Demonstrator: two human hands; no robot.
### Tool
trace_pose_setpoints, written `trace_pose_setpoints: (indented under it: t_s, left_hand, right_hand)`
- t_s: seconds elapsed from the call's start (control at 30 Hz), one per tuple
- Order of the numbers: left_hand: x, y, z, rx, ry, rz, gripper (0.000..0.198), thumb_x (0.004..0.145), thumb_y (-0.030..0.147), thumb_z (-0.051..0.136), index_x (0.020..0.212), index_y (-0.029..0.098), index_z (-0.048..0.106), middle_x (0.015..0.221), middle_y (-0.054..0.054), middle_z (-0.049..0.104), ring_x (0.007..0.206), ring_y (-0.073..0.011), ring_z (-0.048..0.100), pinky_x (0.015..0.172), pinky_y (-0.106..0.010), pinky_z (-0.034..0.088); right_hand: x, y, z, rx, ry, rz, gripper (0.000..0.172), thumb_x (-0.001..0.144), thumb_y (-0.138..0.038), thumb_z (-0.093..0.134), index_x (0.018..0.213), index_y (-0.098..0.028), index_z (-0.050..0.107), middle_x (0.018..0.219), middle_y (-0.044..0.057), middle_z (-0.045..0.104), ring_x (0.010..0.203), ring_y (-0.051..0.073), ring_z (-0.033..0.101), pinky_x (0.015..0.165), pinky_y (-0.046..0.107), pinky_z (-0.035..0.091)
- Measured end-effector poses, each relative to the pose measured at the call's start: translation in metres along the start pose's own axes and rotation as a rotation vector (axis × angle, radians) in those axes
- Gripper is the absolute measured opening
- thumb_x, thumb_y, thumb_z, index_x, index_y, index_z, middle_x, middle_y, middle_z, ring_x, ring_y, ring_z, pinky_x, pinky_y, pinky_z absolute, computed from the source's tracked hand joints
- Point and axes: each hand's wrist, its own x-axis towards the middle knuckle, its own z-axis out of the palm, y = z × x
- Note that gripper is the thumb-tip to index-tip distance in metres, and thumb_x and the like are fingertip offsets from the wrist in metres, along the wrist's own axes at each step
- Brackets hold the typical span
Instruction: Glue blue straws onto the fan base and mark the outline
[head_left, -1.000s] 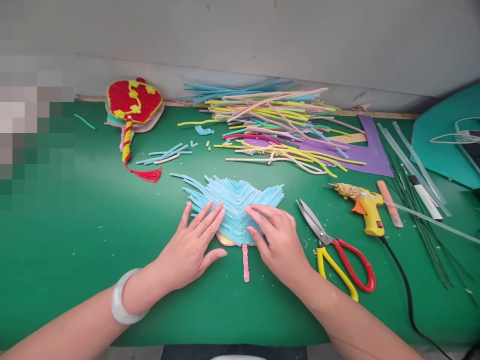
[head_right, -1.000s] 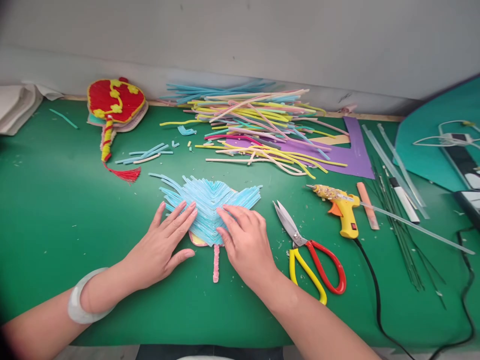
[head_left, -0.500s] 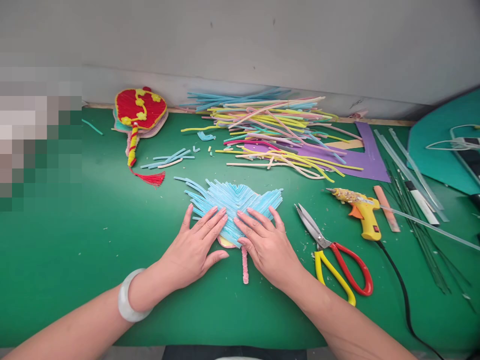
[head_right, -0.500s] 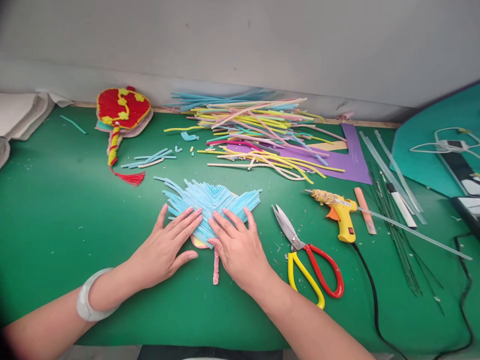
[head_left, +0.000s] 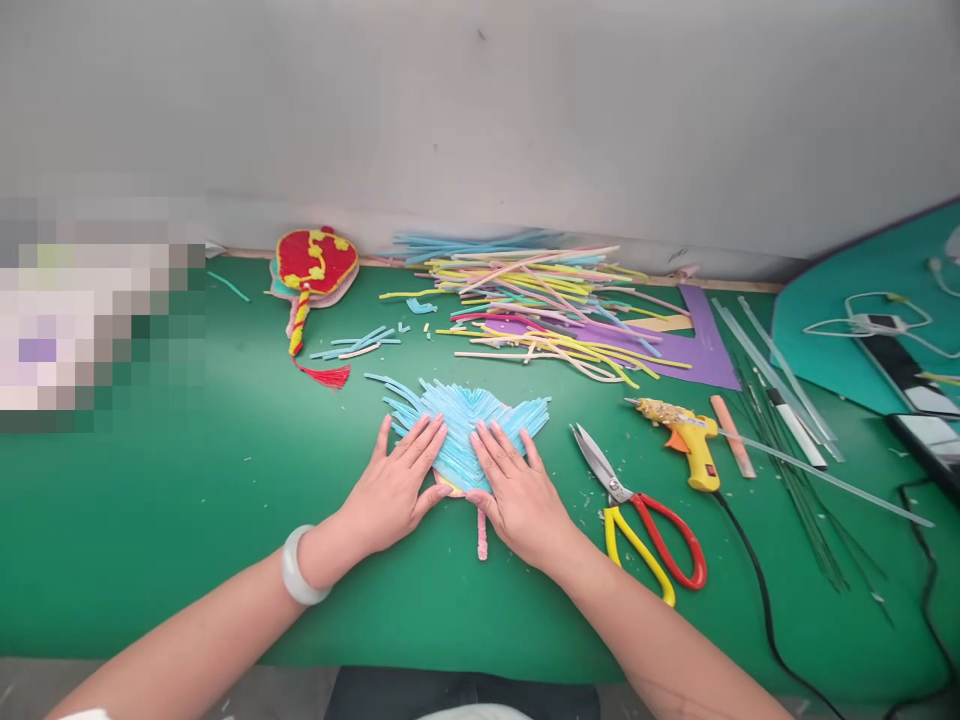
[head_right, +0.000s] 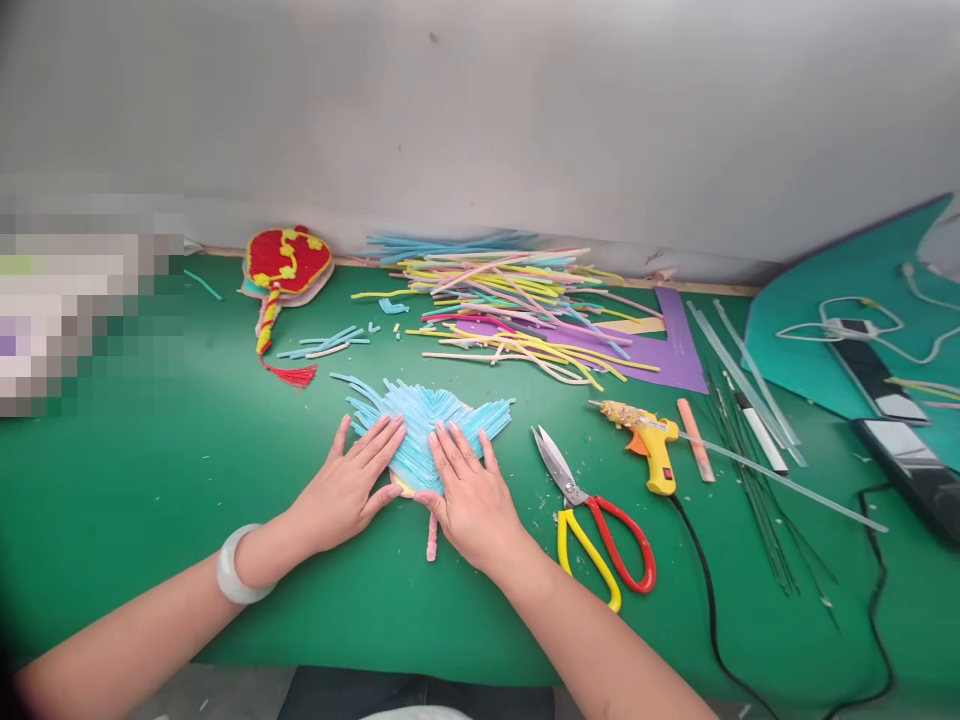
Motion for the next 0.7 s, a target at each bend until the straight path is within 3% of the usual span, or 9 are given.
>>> trace_pose_setpoints:
  t_s: [0.23, 0.4, 0.47, 0.7]
  left_hand:
    - [-0.003, 0.002, -0.001, -0.011, 0.005, -0.014, 0.069, 0.102, 0.048, 0.036, 0.159, 0.019, 0.010, 0.159, -0.015, 0.034, 0.149, -0.0272, 0.029, 0.122, -0.060, 0.002]
    - [0.005, 0.004, -0.010, -0.042, 0.132, -0.120, 0.065, 0.103, 0.040, 0.034, 0.159, 0.018, 0.010, 0.161, -0.017, 0.030, 0.152, -0.0270, 0.018, 0.121, -0.062, 0.008]
    - [0.016, 0.006, -0.011, -0.035, 0.126, -0.146, 0.063, 0.103, 0.041, 0.033, 0.159, 0.017, 0.013, 0.161, -0.017, 0.029, 0.152, -0.0277, 0.018, 0.120, -0.064, 0.008]
    - [0.049, 0.009, 0.000, -0.104, 0.060, -0.214, 0.054, 0.102, 0.046, 0.038, 0.149, 0.020, 0.040, 0.154, -0.014, 0.044, 0.147, -0.0281, 0.034, 0.120, -0.065, 0.004]
  right_hand:
    - [0.000, 0.000, 0.003, 0.025, 0.046, 0.004, 0.066, 0.103, -0.053, 0.030, 0.156, -0.015, 0.026, 0.160, 0.011, 0.032, 0.149, 0.027, 0.028, 0.121, 0.055, 0.021]
    - [0.000, 0.003, -0.002, 0.079, 0.228, -0.008, 0.060, 0.104, -0.049, 0.027, 0.154, -0.015, 0.032, 0.155, 0.013, 0.042, 0.148, 0.025, 0.031, 0.121, 0.054, 0.021]
    - [0.000, 0.005, -0.003, 0.090, 0.281, 0.006, 0.059, 0.105, -0.048, 0.027, 0.154, -0.016, 0.034, 0.154, 0.013, 0.044, 0.148, 0.024, 0.032, 0.121, 0.053, 0.021]
    - [0.000, 0.008, -0.001, 0.135, 0.221, 0.014, 0.054, 0.105, -0.045, 0.030, 0.146, -0.014, 0.047, 0.149, 0.013, 0.050, 0.143, 0.026, 0.040, 0.120, 0.056, 0.022]
